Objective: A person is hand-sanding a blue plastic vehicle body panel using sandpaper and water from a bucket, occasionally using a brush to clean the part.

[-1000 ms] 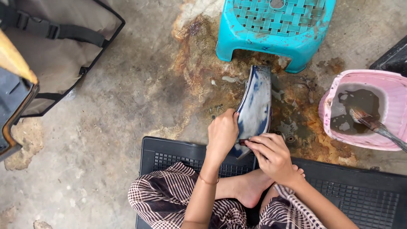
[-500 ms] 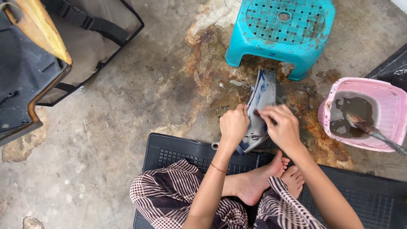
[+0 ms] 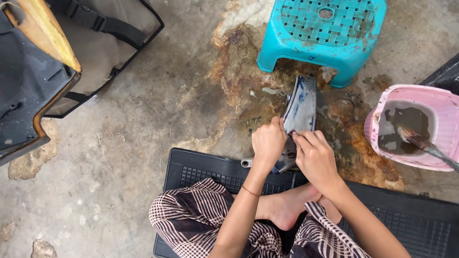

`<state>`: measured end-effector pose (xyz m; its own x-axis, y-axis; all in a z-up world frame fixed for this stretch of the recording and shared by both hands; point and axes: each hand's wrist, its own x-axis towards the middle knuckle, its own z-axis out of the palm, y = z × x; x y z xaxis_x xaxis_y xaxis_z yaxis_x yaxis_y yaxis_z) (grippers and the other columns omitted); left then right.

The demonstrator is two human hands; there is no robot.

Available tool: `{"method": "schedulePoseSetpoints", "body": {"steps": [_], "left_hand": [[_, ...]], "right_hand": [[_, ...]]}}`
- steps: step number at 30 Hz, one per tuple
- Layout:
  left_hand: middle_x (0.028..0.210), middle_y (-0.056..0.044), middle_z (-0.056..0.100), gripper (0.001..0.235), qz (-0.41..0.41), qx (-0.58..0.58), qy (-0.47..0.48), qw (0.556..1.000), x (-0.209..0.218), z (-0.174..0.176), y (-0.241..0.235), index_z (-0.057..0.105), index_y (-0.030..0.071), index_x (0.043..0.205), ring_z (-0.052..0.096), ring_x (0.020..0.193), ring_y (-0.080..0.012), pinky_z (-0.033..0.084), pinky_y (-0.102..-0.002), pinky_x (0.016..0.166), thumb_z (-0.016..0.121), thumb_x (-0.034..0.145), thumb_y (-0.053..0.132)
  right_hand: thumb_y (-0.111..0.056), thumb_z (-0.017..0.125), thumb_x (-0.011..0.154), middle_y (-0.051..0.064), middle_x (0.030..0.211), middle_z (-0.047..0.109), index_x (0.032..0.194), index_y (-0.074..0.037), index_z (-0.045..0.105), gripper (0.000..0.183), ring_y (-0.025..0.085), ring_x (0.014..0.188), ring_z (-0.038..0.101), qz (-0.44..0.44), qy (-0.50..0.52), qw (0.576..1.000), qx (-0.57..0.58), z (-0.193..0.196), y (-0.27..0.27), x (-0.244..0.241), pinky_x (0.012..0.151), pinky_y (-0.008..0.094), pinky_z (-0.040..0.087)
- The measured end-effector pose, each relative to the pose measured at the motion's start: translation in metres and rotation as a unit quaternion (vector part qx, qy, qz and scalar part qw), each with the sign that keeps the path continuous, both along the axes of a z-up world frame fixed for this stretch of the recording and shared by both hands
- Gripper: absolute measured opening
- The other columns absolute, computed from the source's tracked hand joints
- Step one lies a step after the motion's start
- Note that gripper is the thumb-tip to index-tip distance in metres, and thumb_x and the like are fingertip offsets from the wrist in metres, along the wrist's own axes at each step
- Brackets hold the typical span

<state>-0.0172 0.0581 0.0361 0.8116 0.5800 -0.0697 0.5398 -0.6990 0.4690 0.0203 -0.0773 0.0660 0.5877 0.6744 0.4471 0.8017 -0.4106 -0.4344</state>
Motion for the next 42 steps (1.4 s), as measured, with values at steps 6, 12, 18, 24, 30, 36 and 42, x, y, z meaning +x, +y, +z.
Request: {"method": "schedulePoseSetpoints", "body": {"steps": [6, 12, 18, 24, 30, 36, 42], "left_hand": [[0.062, -0.020, 0.068, 0.034, 0.001, 0.018, -0.013, 1.000, 0.001, -0.019, 0.003, 0.066, 0.013, 0.090, 0.074, 0.064, -0.0443, 0.059, -0.054, 0.059, 0.046, 0.106, 0.035], [0.057, -0.016, 0.067, 0.033, -0.021, 0.008, -0.023, 0.999, -0.003, -0.002, 0.003, 0.067, 0.011, 0.092, 0.074, 0.058, -0.0367, 0.060, -0.045, 0.054, 0.045, 0.108, 0.030], [0.056, -0.016, 0.065, 0.034, -0.032, 0.022, -0.040, 0.998, -0.002, -0.005, 0.006, 0.064, 0.009, 0.090, 0.073, 0.056, -0.0378, 0.058, -0.047, 0.052, 0.044, 0.108, 0.031], [0.055, -0.016, 0.065, 0.035, -0.042, 0.018, -0.034, 0.998, -0.003, -0.001, 0.004, 0.062, 0.008, 0.088, 0.072, 0.054, -0.0364, 0.058, -0.046, 0.051, 0.044, 0.108, 0.029], [0.060, -0.019, 0.067, 0.036, -0.039, -0.003, -0.017, 0.999, -0.002, -0.010, 0.006, 0.063, 0.008, 0.091, 0.073, 0.060, -0.0403, 0.058, -0.050, 0.055, 0.043, 0.108, 0.033], [0.062, -0.019, 0.068, 0.036, -0.048, -0.004, -0.004, 0.999, -0.002, -0.004, 0.005, 0.062, 0.009, 0.092, 0.075, 0.062, -0.0394, 0.059, -0.050, 0.057, 0.041, 0.109, 0.032], [0.060, -0.019, 0.067, 0.035, -0.045, -0.007, -0.022, 0.999, -0.003, -0.002, 0.007, 0.064, 0.008, 0.093, 0.074, 0.061, -0.0396, 0.059, -0.049, 0.056, 0.043, 0.109, 0.031]], "right_hand": [[0.006, 0.069, 0.097, 0.012, 0.085, 0.066, 0.094, 0.004, 0.077, 0.009, 0.027, 0.075, 0.062, 0.012, 0.064, 0.997, 0.029, -0.016, 0.023, 0.044, 0.072, 0.031, 0.052], [0.005, 0.064, 0.093, 0.013, 0.090, 0.066, 0.100, 0.002, 0.076, 0.013, 0.031, 0.082, 0.063, 0.018, -0.006, 0.999, -0.039, -0.017, -0.001, 0.006, 0.074, 0.035, 0.053], [0.000, 0.067, 0.095, 0.006, 0.083, 0.062, 0.092, -0.003, 0.077, 0.011, 0.025, 0.075, 0.060, 0.034, 0.014, 0.998, -0.045, -0.030, 0.005, 0.030, 0.073, 0.033, 0.051], [0.002, 0.066, 0.095, 0.007, 0.082, 0.064, 0.092, -0.002, 0.077, 0.012, 0.026, 0.075, 0.061, 0.029, 0.013, 0.999, -0.041, -0.047, 0.005, 0.029, 0.073, 0.032, 0.051], [-0.001, 0.069, 0.094, 0.009, 0.082, 0.066, 0.089, -0.004, 0.077, 0.010, 0.029, 0.077, 0.062, 0.038, 0.059, 0.996, -0.046, -0.016, 0.003, 0.024, 0.070, 0.036, 0.052], [-0.002, 0.068, 0.096, 0.008, 0.084, 0.068, 0.090, -0.005, 0.078, 0.012, 0.026, 0.077, 0.063, 0.027, 0.049, 0.997, -0.051, -0.044, 0.010, 0.039, 0.071, 0.034, 0.052], [-0.007, 0.069, 0.093, 0.008, 0.078, 0.063, 0.083, -0.008, 0.074, 0.011, 0.028, 0.077, 0.062, 0.023, 0.038, 0.995, -0.089, -0.026, -0.011, 0.020, 0.069, 0.035, 0.053]]}}
